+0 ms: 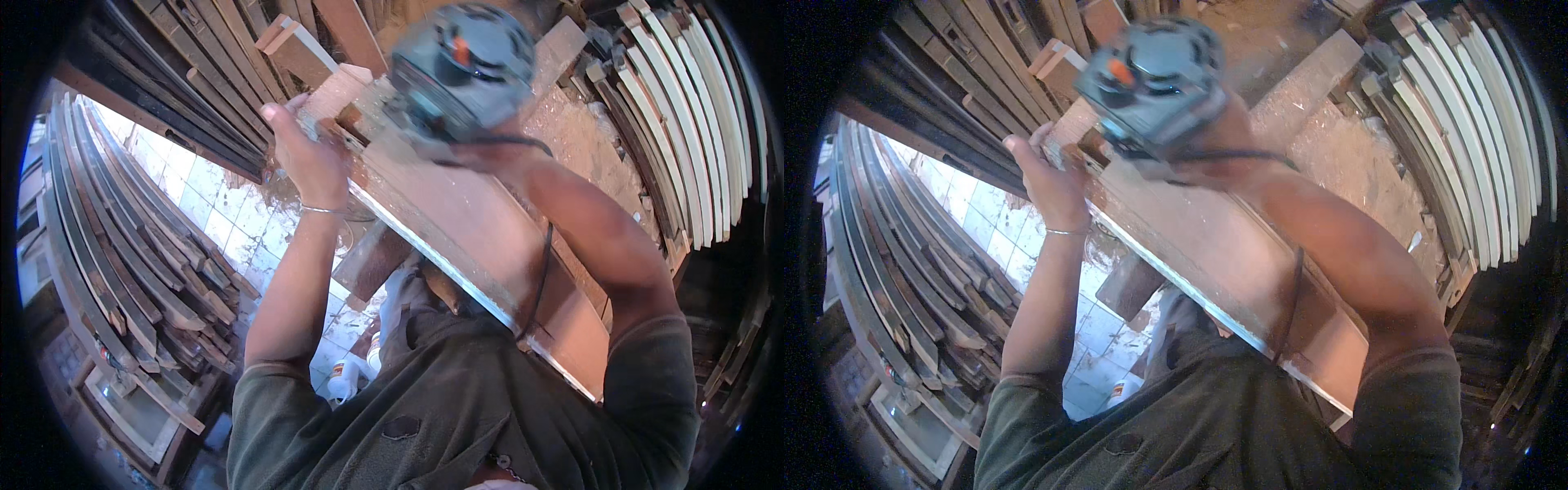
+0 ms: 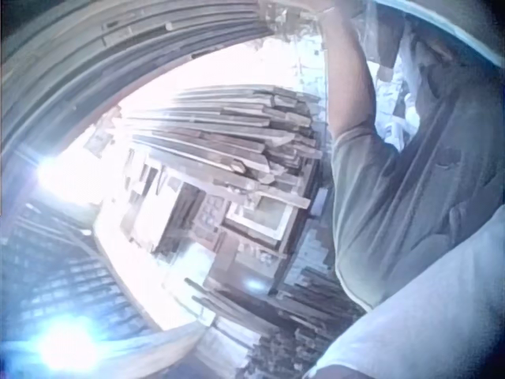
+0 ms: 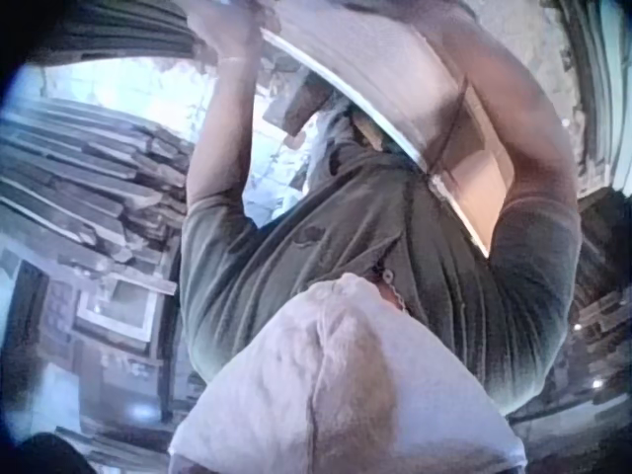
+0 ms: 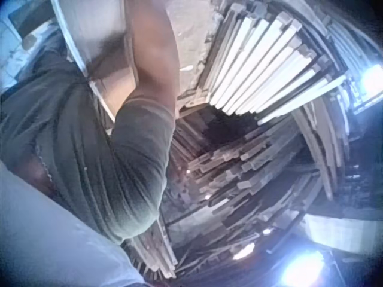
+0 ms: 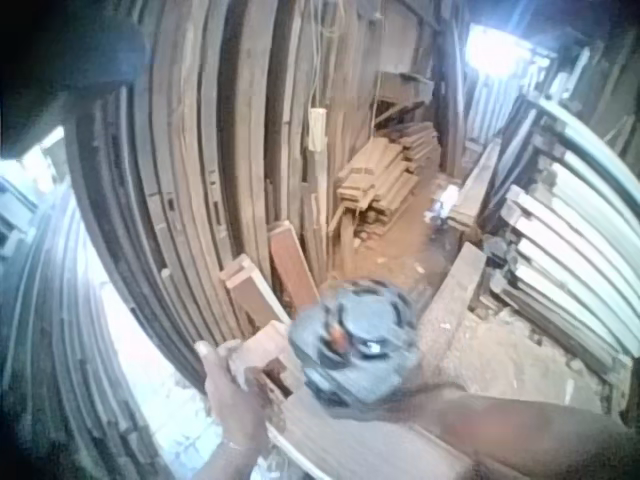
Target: The person uses a hand router to shape the edges of curved wooden boards on a workbench.
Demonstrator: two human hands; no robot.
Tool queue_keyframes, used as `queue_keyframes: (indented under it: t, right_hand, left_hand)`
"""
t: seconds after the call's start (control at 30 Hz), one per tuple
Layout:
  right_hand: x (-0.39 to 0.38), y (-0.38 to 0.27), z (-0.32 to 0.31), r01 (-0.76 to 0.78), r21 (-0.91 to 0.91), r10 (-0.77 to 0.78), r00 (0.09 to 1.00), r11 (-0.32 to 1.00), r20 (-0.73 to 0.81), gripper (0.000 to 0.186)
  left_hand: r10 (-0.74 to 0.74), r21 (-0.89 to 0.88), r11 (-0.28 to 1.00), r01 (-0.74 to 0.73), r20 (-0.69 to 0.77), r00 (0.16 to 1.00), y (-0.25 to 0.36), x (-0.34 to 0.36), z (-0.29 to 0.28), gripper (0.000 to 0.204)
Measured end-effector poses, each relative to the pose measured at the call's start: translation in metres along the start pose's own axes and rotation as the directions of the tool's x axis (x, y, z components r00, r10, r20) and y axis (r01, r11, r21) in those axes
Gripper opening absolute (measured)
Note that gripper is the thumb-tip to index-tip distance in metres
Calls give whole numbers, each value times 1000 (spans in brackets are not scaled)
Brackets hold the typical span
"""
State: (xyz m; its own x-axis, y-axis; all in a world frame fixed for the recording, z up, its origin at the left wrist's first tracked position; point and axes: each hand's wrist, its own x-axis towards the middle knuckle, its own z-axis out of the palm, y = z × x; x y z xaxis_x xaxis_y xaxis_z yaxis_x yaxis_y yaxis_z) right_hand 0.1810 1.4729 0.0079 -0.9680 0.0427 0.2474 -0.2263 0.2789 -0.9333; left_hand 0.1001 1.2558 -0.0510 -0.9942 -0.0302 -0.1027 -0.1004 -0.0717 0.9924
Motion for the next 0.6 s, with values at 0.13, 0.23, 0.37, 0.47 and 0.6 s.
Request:
queue_keyframes:
  t: [0.13,0.23,0.37,0.47,0.6]
  right_hand:
    - [40,-9,21,95,38,-90,989,995,-117,86]
    - [61,-5,22,118,-26,-121,966,993,-228,87]
    - [58,16,9,83,-223,-162,918,971,-362,80]
    - [23,-32,-39,-592,-153,602,798,791,25,66]
    - [-75,-64,-96,-408,-127,357,884,904,-303,52]
  left_hand:
    - [-139,-153,974,169,188,972,-19,20,-20,47]
    - [12,40,999,-17,133,991,11,-1,9,46]
    - [76,79,994,-75,-8,997,28,-13,30,63]
    - [85,45,996,-82,-69,994,14,1,21,77]
    - [251,228,942,-248,17,968,5,12,18,68]
